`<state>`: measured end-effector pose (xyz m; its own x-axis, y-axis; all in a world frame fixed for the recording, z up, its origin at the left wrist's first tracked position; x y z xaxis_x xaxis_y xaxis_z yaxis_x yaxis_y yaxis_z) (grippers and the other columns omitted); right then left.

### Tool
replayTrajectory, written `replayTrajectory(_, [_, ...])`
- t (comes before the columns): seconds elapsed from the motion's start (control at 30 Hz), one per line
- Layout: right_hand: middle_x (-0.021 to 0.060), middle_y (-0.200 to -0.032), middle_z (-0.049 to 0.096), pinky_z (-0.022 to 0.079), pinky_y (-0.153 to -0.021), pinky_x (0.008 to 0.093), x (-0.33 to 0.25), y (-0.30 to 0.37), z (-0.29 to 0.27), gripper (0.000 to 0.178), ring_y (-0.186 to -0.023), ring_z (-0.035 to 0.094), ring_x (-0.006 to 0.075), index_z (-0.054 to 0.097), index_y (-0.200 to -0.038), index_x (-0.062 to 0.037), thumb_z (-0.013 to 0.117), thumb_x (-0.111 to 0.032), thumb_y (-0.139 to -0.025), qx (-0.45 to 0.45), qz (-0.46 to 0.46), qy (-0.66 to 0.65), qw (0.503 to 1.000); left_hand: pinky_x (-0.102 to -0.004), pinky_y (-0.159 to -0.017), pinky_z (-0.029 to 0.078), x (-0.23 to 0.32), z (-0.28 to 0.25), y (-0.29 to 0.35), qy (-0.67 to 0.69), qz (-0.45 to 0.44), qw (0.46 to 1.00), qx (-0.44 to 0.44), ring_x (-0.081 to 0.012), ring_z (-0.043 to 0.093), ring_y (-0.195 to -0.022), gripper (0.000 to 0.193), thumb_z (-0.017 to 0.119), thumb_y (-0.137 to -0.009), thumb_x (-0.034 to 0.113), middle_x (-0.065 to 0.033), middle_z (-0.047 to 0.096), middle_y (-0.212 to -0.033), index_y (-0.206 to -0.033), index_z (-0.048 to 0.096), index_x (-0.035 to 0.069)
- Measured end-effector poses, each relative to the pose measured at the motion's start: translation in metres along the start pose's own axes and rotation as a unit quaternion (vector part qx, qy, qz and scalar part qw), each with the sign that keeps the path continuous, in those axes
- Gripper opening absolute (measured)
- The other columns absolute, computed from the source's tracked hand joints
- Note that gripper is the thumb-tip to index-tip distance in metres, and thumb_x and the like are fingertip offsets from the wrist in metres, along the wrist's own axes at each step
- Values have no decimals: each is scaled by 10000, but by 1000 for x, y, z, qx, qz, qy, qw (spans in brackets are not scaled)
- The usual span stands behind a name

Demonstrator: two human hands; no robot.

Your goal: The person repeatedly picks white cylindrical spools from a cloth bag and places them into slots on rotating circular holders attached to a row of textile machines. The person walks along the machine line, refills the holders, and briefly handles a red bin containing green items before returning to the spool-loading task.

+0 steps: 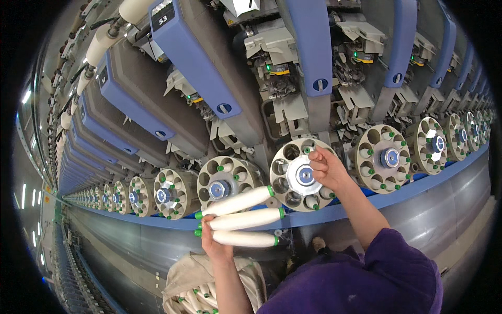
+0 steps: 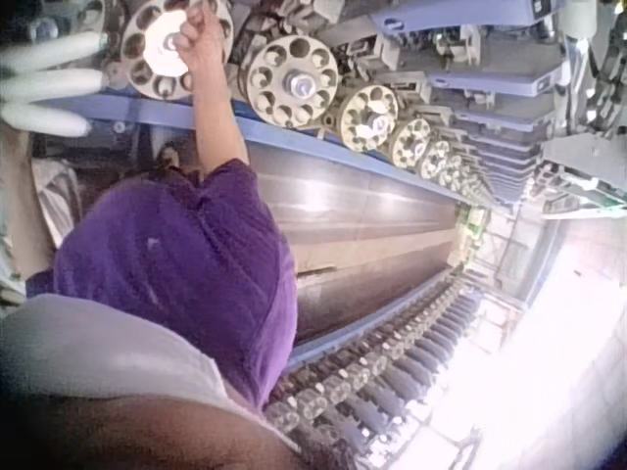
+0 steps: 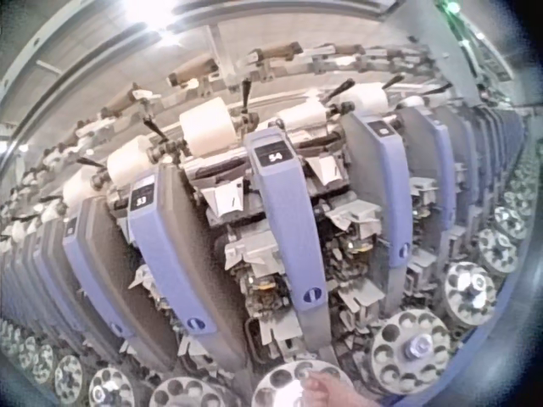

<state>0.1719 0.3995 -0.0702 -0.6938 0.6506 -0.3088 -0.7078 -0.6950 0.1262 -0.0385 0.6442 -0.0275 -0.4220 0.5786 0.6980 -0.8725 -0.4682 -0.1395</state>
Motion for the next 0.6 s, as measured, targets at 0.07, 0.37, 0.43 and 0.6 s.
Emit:
replayTrajectory(0.07, [-42,-781,530,251,-414,173,24,9,-15,279,-508,337,13,530,-956,-104,528,-383,-948,38,77,255,963,-478,-1035,380,3,0,0,-22,-3,1000,11,-321,469,-1211,262,480,-972,302,-157,457,-1343,-1067,535,65])
replayTrajectory(0.37, [53,-897,624,434,-632,234,110,27,0,335,-690,523,80,609,-996,-81,512,-400,-960,-73,74,527,844,-498,-1046,374,34,1,-4,-136,70,988,-23,-342,413,-1263,236,497,-957,277,-207,358,-1415,-1035,557,62])
replayTrajectory(0.43, [49,-891,621,423,-600,225,113,26,-7,291,-655,491,80,589,-921,-77,509,-352,-969,-32,75,414,906,-495,-1048,371,30,-5,-4,-115,52,992,-6,-339,413,-1264,239,508,-952,280,-199,364,-1413,-1032,560,61])
replayTrajectory(0.6, [8,-777,567,418,-520,258,103,19,-26,255,-598,465,86,504,-794,-113,482,-295,-972,-7,111,386,916,-497,-1059,357,15,-13,-7,-68,7,998,13,-330,410,-1271,251,519,-946,291,-156,379,-1415,-1040,567,64])
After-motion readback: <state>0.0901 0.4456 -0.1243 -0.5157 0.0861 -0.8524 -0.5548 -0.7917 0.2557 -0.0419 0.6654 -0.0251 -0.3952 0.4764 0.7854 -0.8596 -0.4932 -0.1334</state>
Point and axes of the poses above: each hand's wrist, its own y-axis away from the middle knuckle, its own z-axis out of the palm, x = y × z, the point moved 8 cm from there along -y, towards the middle knuckle
